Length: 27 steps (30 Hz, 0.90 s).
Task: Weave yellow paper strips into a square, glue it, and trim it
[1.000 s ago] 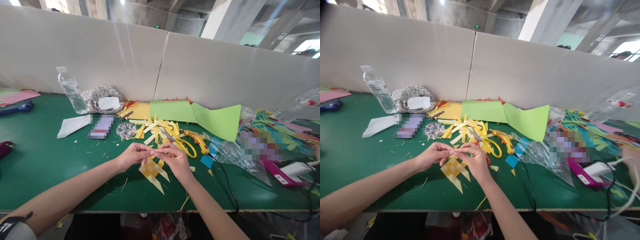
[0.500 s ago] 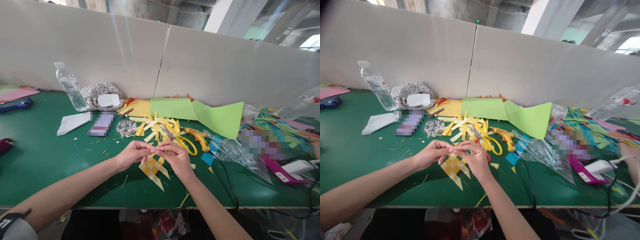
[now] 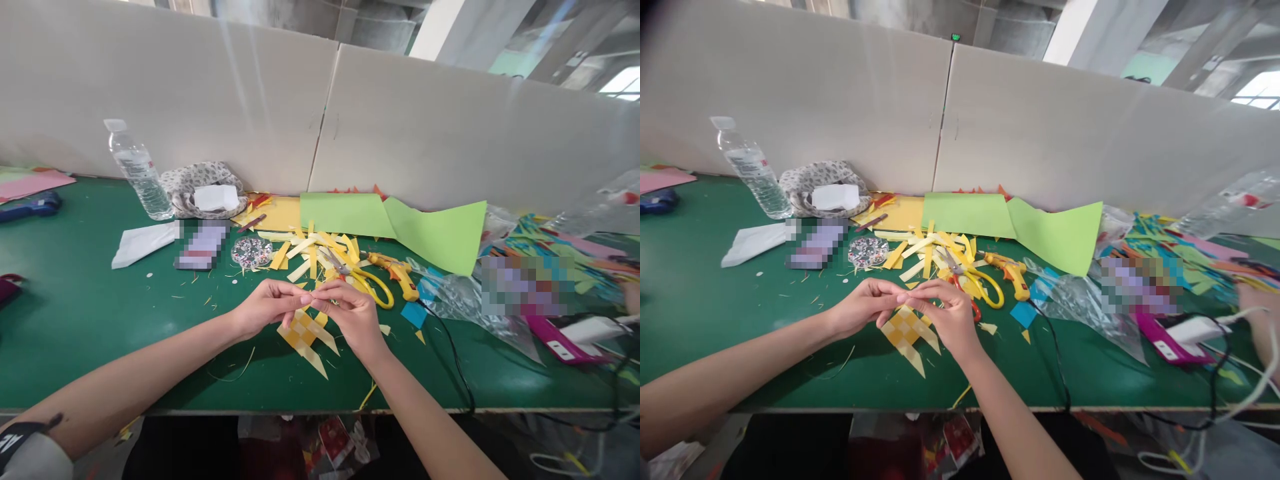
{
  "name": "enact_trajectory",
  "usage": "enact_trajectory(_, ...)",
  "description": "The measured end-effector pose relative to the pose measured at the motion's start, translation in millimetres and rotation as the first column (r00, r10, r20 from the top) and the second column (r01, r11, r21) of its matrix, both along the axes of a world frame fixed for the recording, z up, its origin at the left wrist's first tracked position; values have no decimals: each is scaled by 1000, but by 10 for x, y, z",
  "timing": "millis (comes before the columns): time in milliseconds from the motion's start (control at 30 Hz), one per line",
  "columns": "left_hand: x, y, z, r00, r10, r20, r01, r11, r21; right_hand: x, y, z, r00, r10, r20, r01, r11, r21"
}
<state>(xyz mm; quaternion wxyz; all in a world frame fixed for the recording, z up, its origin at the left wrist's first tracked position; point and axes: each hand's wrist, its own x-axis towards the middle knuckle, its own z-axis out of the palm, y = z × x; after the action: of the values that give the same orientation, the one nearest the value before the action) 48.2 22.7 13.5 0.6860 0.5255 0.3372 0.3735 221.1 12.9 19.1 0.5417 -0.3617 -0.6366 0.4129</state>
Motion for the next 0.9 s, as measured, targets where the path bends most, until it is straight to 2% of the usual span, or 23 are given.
enact_trajectory(133, 9, -24, 18, 1000, 13, -3, -13, 1000, 15, 0, -3, -4, 1000, -6, -3, 6, 1000, 0)
enact_trajectory(333, 17, -83, 72, 996, 51, -68, -42, 992, 120, -10, -34, 22, 1000, 7, 25, -7, 1000, 19)
enact_trajectory(533, 14, -84, 58, 996, 59, -68, -48, 985, 163, -15, -31, 20, 999, -8, 31, 7, 999, 46)
enact_trajectory(900, 2, -54, -4, 1000, 24, -8, -23, 994, 110, -23, -34, 51, 999, 29, -15, -29, 999, 17)
